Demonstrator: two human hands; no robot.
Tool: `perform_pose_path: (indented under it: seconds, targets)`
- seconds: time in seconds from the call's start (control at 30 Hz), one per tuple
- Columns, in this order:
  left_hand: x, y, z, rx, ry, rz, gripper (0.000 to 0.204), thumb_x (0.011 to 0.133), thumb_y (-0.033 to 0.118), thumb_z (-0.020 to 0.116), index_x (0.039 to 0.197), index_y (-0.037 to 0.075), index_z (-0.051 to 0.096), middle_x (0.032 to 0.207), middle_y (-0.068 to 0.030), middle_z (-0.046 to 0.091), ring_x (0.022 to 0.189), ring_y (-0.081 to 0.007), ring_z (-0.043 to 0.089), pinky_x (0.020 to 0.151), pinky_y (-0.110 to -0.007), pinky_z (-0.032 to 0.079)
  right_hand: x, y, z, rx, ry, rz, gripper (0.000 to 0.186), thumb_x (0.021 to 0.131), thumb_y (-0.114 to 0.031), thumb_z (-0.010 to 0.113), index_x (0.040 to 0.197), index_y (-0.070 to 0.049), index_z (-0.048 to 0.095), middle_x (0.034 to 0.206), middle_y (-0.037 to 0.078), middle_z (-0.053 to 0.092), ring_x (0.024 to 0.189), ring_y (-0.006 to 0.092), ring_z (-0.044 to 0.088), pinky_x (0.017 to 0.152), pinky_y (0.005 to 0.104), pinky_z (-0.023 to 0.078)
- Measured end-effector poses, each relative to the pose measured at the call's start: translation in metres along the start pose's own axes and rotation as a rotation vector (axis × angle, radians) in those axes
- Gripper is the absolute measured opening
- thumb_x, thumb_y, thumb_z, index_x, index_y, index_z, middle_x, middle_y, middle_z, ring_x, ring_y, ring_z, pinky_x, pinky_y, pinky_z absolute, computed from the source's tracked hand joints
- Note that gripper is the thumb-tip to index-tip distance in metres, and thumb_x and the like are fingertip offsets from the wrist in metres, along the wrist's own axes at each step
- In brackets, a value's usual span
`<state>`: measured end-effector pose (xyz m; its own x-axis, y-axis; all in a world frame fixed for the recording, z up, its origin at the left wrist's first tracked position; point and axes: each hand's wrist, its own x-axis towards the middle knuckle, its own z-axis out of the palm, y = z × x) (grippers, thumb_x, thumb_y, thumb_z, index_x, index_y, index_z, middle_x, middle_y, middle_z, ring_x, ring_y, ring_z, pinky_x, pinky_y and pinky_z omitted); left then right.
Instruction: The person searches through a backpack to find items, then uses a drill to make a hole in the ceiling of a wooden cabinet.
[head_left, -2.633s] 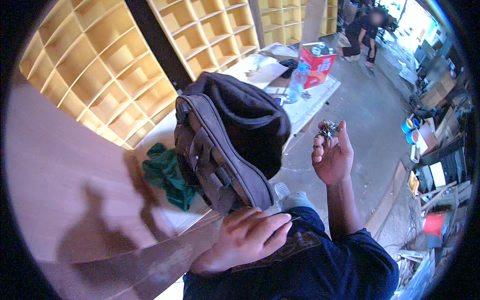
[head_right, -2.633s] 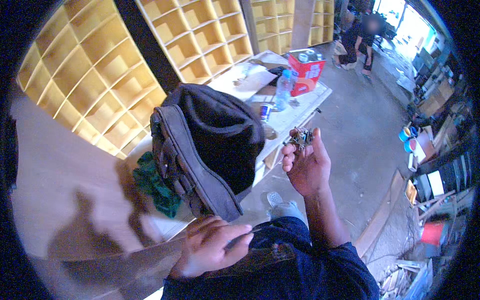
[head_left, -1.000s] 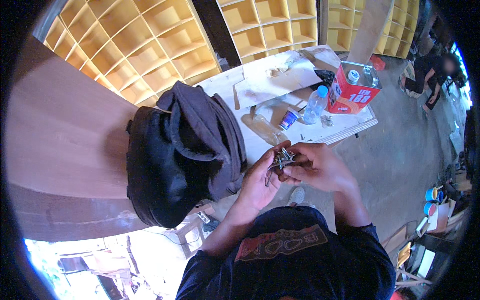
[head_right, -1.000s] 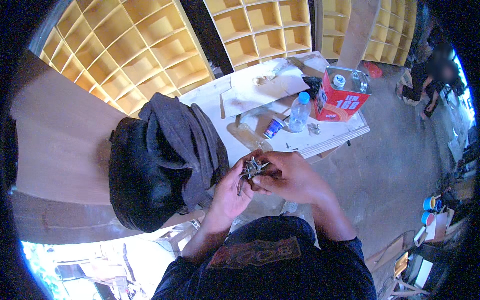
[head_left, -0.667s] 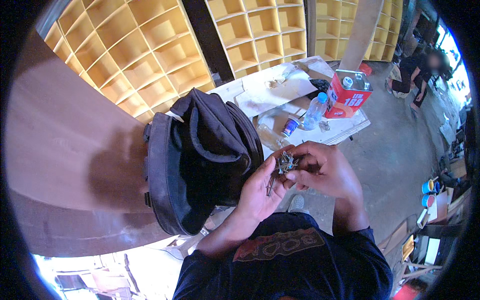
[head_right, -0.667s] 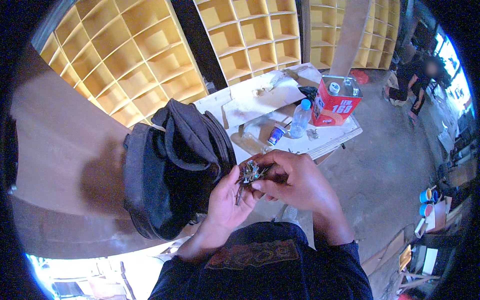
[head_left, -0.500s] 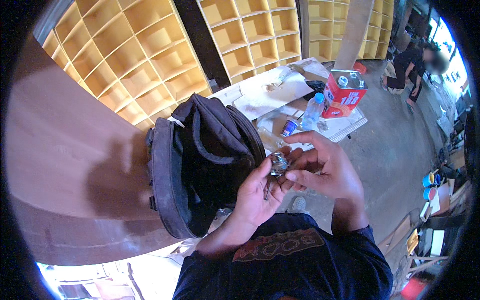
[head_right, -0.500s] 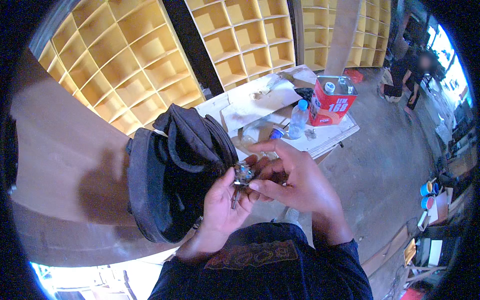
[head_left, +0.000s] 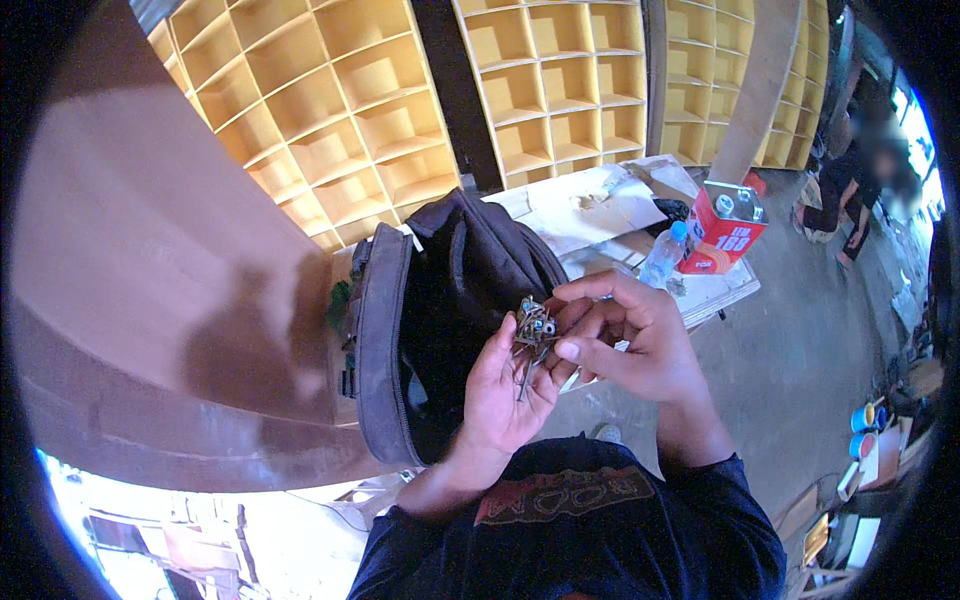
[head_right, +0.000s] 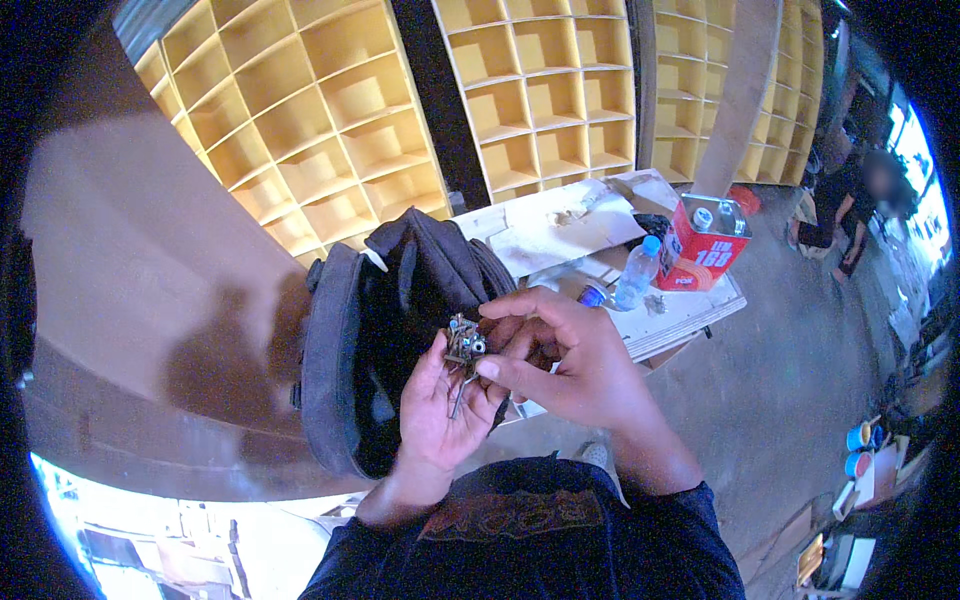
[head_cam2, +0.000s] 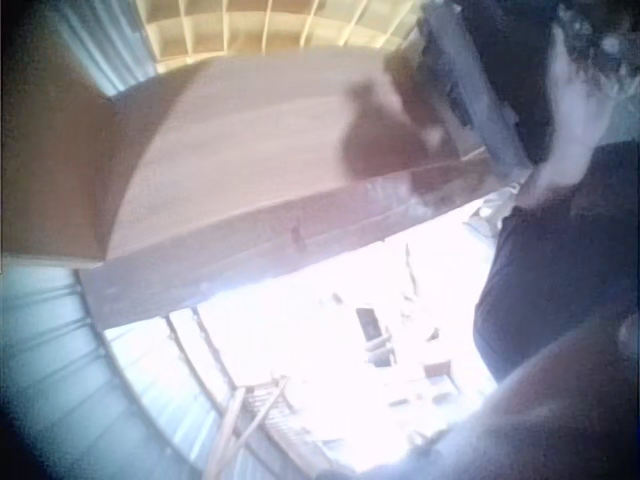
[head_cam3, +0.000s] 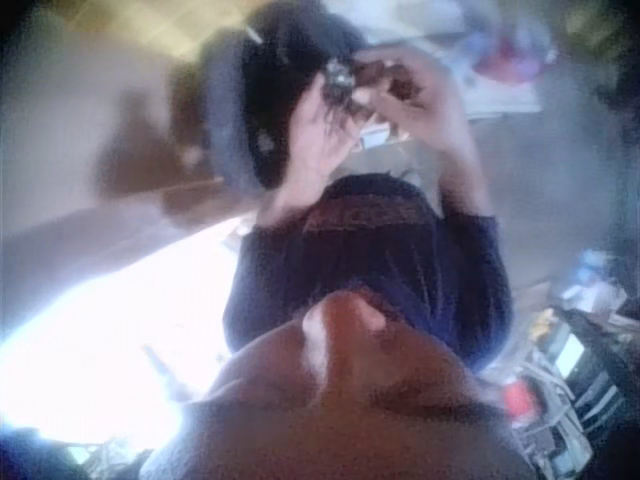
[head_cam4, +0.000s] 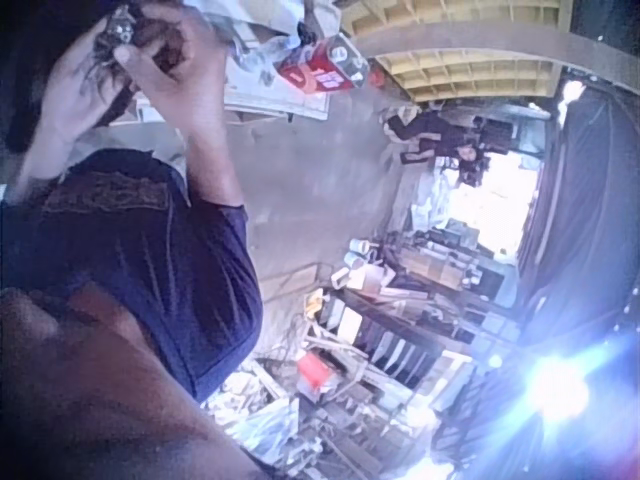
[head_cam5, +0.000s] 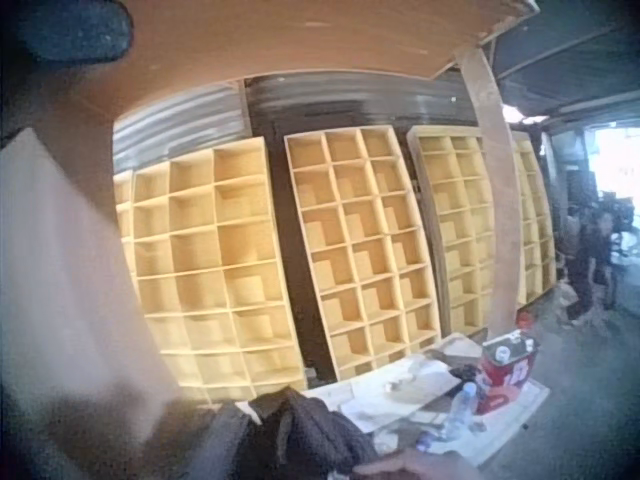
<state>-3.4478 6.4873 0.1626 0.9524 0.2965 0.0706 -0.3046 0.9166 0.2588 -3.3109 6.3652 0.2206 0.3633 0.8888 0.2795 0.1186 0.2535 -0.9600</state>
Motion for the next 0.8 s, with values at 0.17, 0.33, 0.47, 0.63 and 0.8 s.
perform_pose_path:
  seconds: [0.17, 0.33, 0.47, 0.63, 0.8]
  targets:
    - [-0.011, 0.006, 0.001, 0.044, -0.026, 0.109, 0.058, 0.112, 0.042, 0.037, 0.146, -0.004, 0.048, 0.150, -0.0224, 0.052, 0.139, -0.0316, 0.052, 0.122, -0.046, 0.038, 0.017, 0.010, 0.019, -0.098, 0.148, -0.015, 0.026, 0.092, -0.004, 0.077, 0.114, 0.004, 0.067, 0.087, 0.003, 0.069, 0.072, 0.0043, 0.064, 0.061, 0.0217, 0.051]
    - [-0.020, 0.015, -0.003, -0.035, -0.081, 0.134, 0.061, 0.111, 0.044, 0.036, 0.146, -0.004, 0.048, 0.151, -0.0229, 0.052, 0.141, -0.0329, 0.050, 0.125, -0.047, 0.033, 0.026, 0.023, 0.030, -0.027, 0.132, -0.044, 0.021, 0.091, -0.005, 0.078, 0.110, 0.002, 0.069, 0.083, 0.000, 0.066, 0.067, 0.0018, 0.058, 0.057, 0.0201, 0.045]
    - [-0.029, 0.019, -0.004, -0.024, -0.034, 0.158, 0.062, 0.111, 0.045, 0.035, 0.146, -0.005, 0.047, 0.151, -0.0243, 0.051, 0.144, -0.0339, 0.047, 0.125, -0.047, 0.032, 0.026, 0.022, 0.031, -0.015, 0.153, -0.081, 0.020, 0.091, -0.005, 0.078, 0.109, 0.000, 0.071, 0.077, -0.003, 0.063, 0.062, 0.0005, 0.053, 0.055, 0.0181, 0.038]
    - [-0.035, 0.022, -0.004, -0.090, -0.047, 0.146, 0.062, 0.112, 0.043, 0.035, 0.146, -0.008, 0.044, 0.152, -0.0275, 0.048, 0.146, -0.0372, 0.042, 0.123, -0.047, 0.036, 0.031, 0.031, 0.025, -0.057, 0.209, -0.100, 0.017, 0.091, -0.003, 0.077, 0.107, -0.001, 0.072, 0.072, -0.005, 0.061, 0.062, 0.0012, 0.053, 0.058, 0.0188, 0.039]
    - [-0.040, 0.027, -0.011, 0.053, 0.079, 0.242, 0.057, 0.112, 0.039, 0.038, 0.146, -0.006, 0.045, 0.146, -0.0263, 0.054, 0.143, -0.0373, 0.047, 0.120, -0.046, 0.042, 0.040, 0.045, 0.031, -0.316, 0.292, -0.166, 0.023, 0.086, -0.008, 0.079, 0.108, -0.005, 0.072, 0.098, 0.007, 0.072, 0.093, 0.0158, 0.067, 0.080, 0.0309, 0.051]
